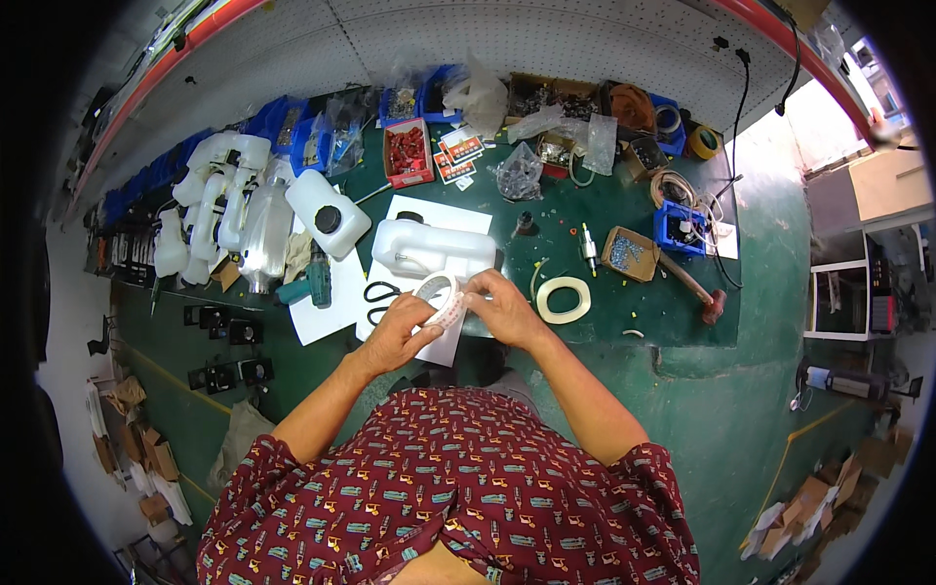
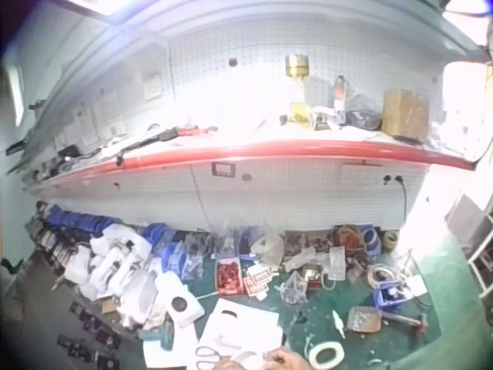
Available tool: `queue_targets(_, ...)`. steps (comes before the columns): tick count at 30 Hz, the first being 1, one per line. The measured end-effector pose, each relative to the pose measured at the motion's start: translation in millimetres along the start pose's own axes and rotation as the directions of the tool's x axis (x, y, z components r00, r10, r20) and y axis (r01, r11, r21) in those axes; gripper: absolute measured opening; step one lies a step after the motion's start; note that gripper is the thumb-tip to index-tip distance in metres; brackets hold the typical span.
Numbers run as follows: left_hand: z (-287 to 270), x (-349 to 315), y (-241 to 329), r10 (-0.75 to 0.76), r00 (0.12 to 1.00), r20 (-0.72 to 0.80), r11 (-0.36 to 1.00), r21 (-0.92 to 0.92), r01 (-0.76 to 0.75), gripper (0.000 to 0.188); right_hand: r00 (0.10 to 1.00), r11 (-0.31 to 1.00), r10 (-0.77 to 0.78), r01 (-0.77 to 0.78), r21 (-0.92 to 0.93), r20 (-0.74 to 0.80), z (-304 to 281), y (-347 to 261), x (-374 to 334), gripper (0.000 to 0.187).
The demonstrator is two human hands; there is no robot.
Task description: The person assembles a white plastic container by hand, using a screwdriver to tighten screws and a utility knife to trim excess material. The person also applies adhesive tape to the container and handles a black cap and a small cylindrical component.
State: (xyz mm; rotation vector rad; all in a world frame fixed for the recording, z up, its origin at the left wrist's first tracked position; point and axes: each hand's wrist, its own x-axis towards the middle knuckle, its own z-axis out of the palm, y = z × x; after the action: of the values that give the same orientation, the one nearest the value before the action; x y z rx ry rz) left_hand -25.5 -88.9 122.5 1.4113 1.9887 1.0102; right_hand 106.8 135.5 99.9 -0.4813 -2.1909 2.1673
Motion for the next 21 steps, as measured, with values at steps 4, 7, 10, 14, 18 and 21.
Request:
queue_targets(4,-3.1,-3.4,1.9,-0.254,0.967,0.014,0.961,0.117,0.250,0.025,1.000,0.999,0.023,-0.023,0.032,0.007,11.9,-15.5,-29.5,0.021)
queue_targets(7,4.4,-8.6,-5.0,-0.178,0.982,-0.064,0.974,0.130,0.185,0.031,0.990,0.976,0.128,-0.115,0.184,-0.061,25.6,-16.6,-32.3,0.023)
queue_targets(10,3.7,-13.1,-4.5,-0.123,0.990,-0.064,0.980,0.152,0.131,0.033,0.977,0.976,0.174,-0.154,0.156,-0.121,30.7,-25.2,-29.5,0.029)
queue_targets(14,-0.3,-20.5,-14.6,-0.097,0.993,-0.069,0.970,0.218,0.110,0.036,0.971,0.996,0.076,-0.064,0.059,-0.228,44.3,-23.0,-24.9,0.033)
queue_targets(18,-13.1,-31.8,-24.7,-0.221,0.973,-0.060,0.943,0.243,0.229,0.042,0.964,0.993,0.031,-0.060,-0.103,-0.263,61.8,-24.6,-22.7,0.020)
queue_targets(21,-18.2,-40.0,-32.9,-0.236,0.969,-0.075,0.945,0.214,0.247,0.043,0.954,0.990,-0.016,-0.027,-0.139,-0.300,76.5,-16.4,-18.9,0.019)
